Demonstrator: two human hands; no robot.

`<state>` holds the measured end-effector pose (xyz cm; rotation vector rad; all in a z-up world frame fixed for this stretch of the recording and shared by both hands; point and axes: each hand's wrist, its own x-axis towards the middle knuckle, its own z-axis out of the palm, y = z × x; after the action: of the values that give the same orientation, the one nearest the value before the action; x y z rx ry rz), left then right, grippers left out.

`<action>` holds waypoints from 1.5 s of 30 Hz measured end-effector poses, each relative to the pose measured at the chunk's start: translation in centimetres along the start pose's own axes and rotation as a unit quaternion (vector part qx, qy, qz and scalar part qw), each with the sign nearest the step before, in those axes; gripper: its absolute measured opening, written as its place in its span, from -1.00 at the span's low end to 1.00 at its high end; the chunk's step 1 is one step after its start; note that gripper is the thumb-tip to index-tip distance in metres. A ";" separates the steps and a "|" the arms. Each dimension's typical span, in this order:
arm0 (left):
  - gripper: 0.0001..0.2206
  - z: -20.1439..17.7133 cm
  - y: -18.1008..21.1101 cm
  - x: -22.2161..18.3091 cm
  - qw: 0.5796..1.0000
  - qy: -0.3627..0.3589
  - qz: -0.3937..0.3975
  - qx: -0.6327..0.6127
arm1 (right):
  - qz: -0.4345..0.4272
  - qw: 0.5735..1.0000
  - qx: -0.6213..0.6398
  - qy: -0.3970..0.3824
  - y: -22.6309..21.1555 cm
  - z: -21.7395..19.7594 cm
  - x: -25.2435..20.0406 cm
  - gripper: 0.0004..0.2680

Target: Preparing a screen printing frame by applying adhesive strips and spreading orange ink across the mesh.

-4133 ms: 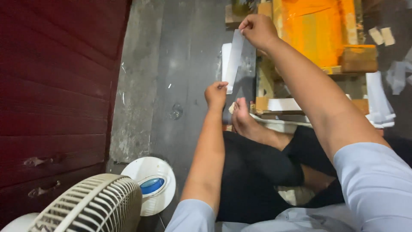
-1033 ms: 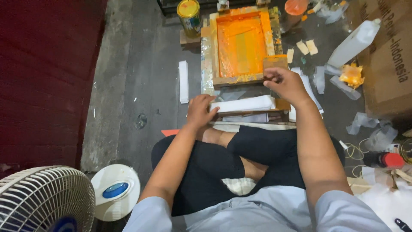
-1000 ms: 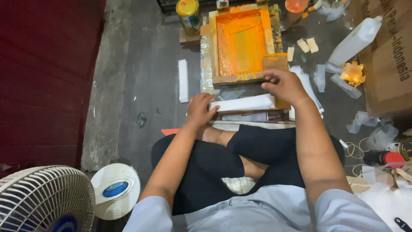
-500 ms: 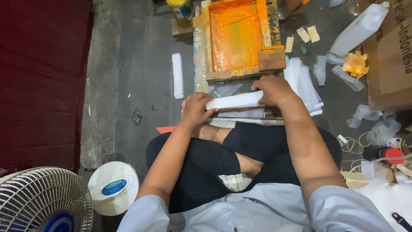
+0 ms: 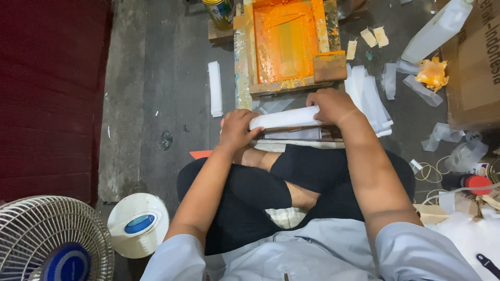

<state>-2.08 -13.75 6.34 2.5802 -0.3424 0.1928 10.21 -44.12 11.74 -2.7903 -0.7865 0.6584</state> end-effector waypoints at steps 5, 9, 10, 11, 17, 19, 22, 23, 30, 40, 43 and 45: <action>-0.63 0.1 0.4 0.2 1.000 0.000 -0.019 -0.011 | 0.004 0.999 0.017 0.028 0.9 0.8 0.8 -0.87; -0.71 2.1 -0.8 0.2 0.994 0.027 -0.064 -0.080 | 0.002 0.998 0.057 0.035 0.6 0.2 0.5 -0.96; -0.71 2.3 -1.1 0.1 0.994 0.027 -0.063 -0.080 | 0.002 0.998 0.058 0.036 0.7 -0.1 0.3 -0.96; -0.78 2.6 -1.3 0.1 0.992 0.042 -0.070 -0.100 | -0.005 0.997 0.069 0.032 0.7 -0.4 0.1 -0.97; -0.83 1.3 -1.2 1.0 0.946 0.124 -0.101 -0.281 | -0.033 0.958 0.280 0.054 1.0 -3.3 -1.9 -0.92; -0.85 0.2 -1.1 1.8 0.921 0.150 -0.101 -0.344 | -0.040 0.931 0.354 0.080 0.8 -4.1 -2.1 -0.92; -0.91 -1.3 0.1 2.4 0.784 0.205 -0.186 -0.555 | -0.076 0.867 0.476 0.128 0.7 -3.2 -1.3 -0.91; -0.79 -2.4 1.1 2.6 0.742 0.163 -0.149 -0.633 | -0.077 0.826 0.543 0.132 0.7 -2.4 -0.6 -0.89; -0.39 1.3 2.2 1.5 0.775 0.033 -0.152 -0.612 | -0.080 0.702 0.690 0.157 -3.7 4.7 4.8 -0.82; -0.35 5.2 1.4 1.4 0.821 0.066 -0.156 -0.545 | -0.063 0.763 0.631 0.125 -7.0 5.4 3.6 -0.87; -0.37 4.3 1.9 1.6 0.825 0.077 -0.142 -0.542 | -0.062 0.773 0.620 0.124 -7.1 5.4 3.7 -0.89; -0.37 4.9 1.2 1.5 0.829 0.074 -0.144 -0.535 | -0.062 0.772 0.623 0.108 -7.2 5.3 3.8 -0.89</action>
<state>-0.64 -17.58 3.07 1.4518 0.0310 0.0537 7.41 -35.82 7.64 -1.5130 -0.2576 0.5110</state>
